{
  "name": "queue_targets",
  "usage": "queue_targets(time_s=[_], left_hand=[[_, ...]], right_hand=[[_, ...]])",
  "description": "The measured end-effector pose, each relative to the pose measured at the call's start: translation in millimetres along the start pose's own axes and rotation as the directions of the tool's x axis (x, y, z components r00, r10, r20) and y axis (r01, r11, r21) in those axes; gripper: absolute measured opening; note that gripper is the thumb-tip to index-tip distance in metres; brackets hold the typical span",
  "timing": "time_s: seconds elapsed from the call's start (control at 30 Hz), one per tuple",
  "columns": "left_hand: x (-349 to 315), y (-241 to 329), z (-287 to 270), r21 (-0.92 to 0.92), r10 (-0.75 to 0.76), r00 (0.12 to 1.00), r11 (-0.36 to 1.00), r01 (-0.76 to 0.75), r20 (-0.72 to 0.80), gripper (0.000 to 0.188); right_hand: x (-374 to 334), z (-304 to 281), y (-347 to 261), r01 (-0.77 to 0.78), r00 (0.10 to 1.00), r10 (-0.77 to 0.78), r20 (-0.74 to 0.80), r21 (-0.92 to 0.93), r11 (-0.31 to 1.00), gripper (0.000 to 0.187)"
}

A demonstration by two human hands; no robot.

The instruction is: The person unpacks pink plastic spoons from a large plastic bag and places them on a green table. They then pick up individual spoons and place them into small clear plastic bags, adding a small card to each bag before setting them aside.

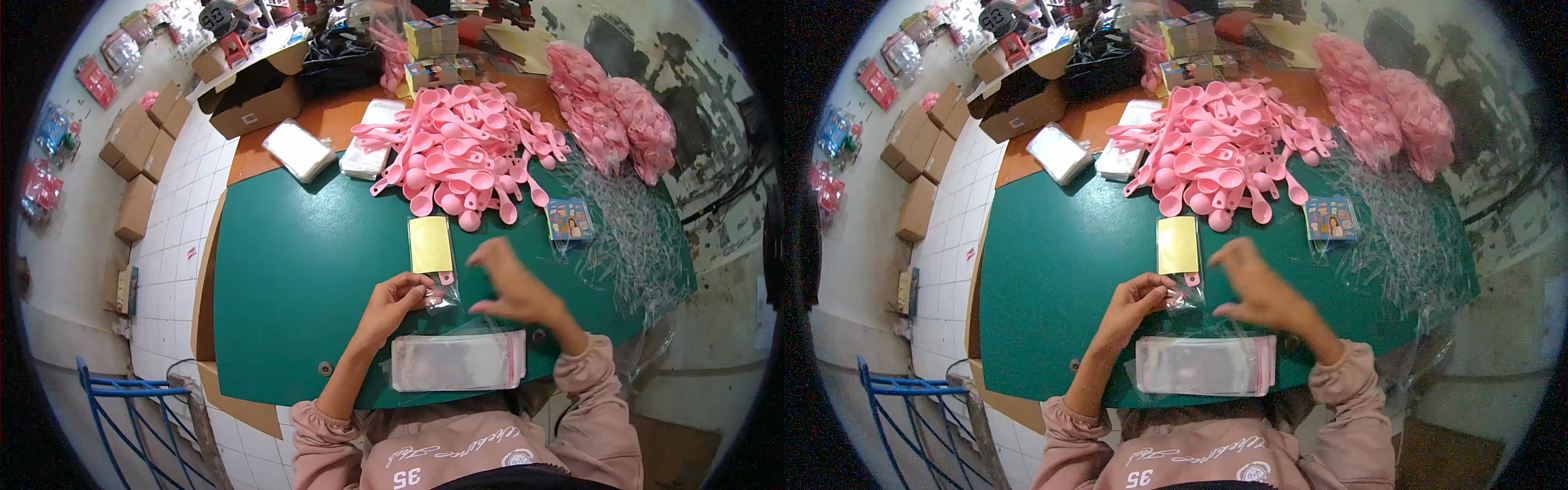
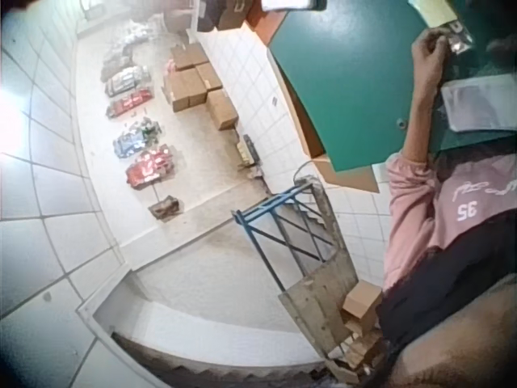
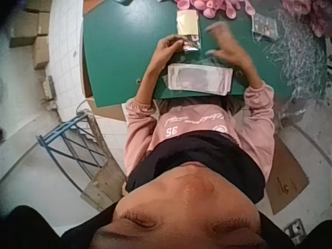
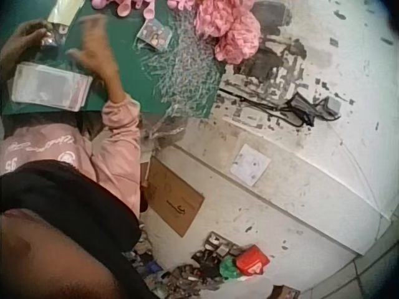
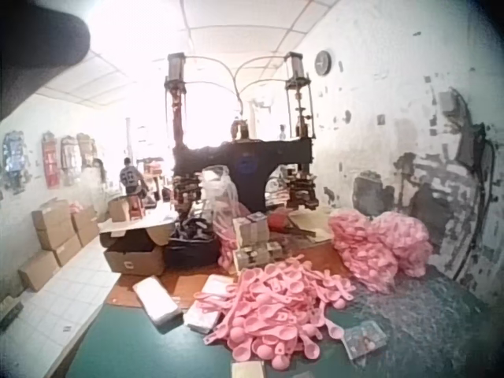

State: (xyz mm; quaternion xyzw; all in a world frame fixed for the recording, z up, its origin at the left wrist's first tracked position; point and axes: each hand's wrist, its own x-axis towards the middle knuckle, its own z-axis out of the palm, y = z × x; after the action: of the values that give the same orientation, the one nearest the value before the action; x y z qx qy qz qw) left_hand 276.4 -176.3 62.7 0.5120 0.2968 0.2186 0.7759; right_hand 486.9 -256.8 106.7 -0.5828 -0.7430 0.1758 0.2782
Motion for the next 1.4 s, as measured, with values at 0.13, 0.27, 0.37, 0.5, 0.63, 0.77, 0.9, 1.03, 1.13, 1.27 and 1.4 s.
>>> queue_targets(time_s=[0.13, 0.27, 0.37, 0.5, 0.63, 0.77, 0.9, 1.03, 1.13, 1.27, 1.4], left_hand=[[-2, 7, 0, -0.099, -0.039, 0.999, 0.994, 0.039, 0.002, 0.016], [-7, 15, -3, -0.085, -0.060, 0.998, 0.995, 0.059, -0.005, 0.016], [-5, 13, -2, 0.096, 0.029, 0.997, 0.995, -0.022, -0.072, 0.022], [-5, 18, 13, 0.567, 0.228, 0.972, 0.809, -0.153, -0.064, 0.026], [-1, 5, 6, 0.628, 0.221, 0.973, 0.767, -0.132, -0.065, 0.016], [2, -2, 8, 0.520, 0.205, 0.966, 0.849, -0.094, -0.159, 0.011], [6, -7, 6, 0.290, 0.155, 0.949, 0.954, -0.071, -0.276, 0.014], [6, -5, 6, 0.367, 0.167, 0.951, 0.928, -0.063, -0.259, 0.013], [4, -4, 3, 0.503, 0.184, 0.942, 0.864, -0.019, -0.282, 0.013], [5, 2, 10, 0.519, 0.177, 0.933, 0.855, 0.012, -0.313, 0.015], [5, 6, 14, 0.442, 0.178, 0.904, 0.897, 0.013, -0.389, 0.013]], right_hand=[[6, 34, 4, -0.040, 0.999, 0.038, 0.011, 0.180, 0.983, 0.033], [4, 30, 14, -0.097, 0.989, 0.131, -0.068, 0.372, 0.923, 0.023], [6, 28, 16, -0.135, 0.982, 0.184, -0.047, 0.509, 0.850, 0.024], [7, 29, 13, -0.103, 0.989, 0.142, -0.047, 0.474, 0.874, 0.026], [6, 38, 15, -0.176, 0.971, 0.236, -0.030, 0.576, 0.798, 0.023], [8, 48, 18, -0.345, 0.902, 0.417, 0.111, 0.766, 0.543, 0.020], [9, 48, 19, -0.271, 0.929, 0.351, 0.116, 0.859, 0.434, 0.017], [9, 52, 21, -0.322, 0.906, 0.399, 0.141, 0.842, 0.434, 0.013], [11, 55, 19, -0.342, 0.887, 0.446, 0.120, 0.820, 0.459, 0.012], [15, 52, 9, -0.358, 0.828, 0.554, 0.085, 0.840, 0.406, 0.010], [14, 56, 10, -0.351, 0.825, 0.565, 0.035, 0.815, 0.462, 0.011]])
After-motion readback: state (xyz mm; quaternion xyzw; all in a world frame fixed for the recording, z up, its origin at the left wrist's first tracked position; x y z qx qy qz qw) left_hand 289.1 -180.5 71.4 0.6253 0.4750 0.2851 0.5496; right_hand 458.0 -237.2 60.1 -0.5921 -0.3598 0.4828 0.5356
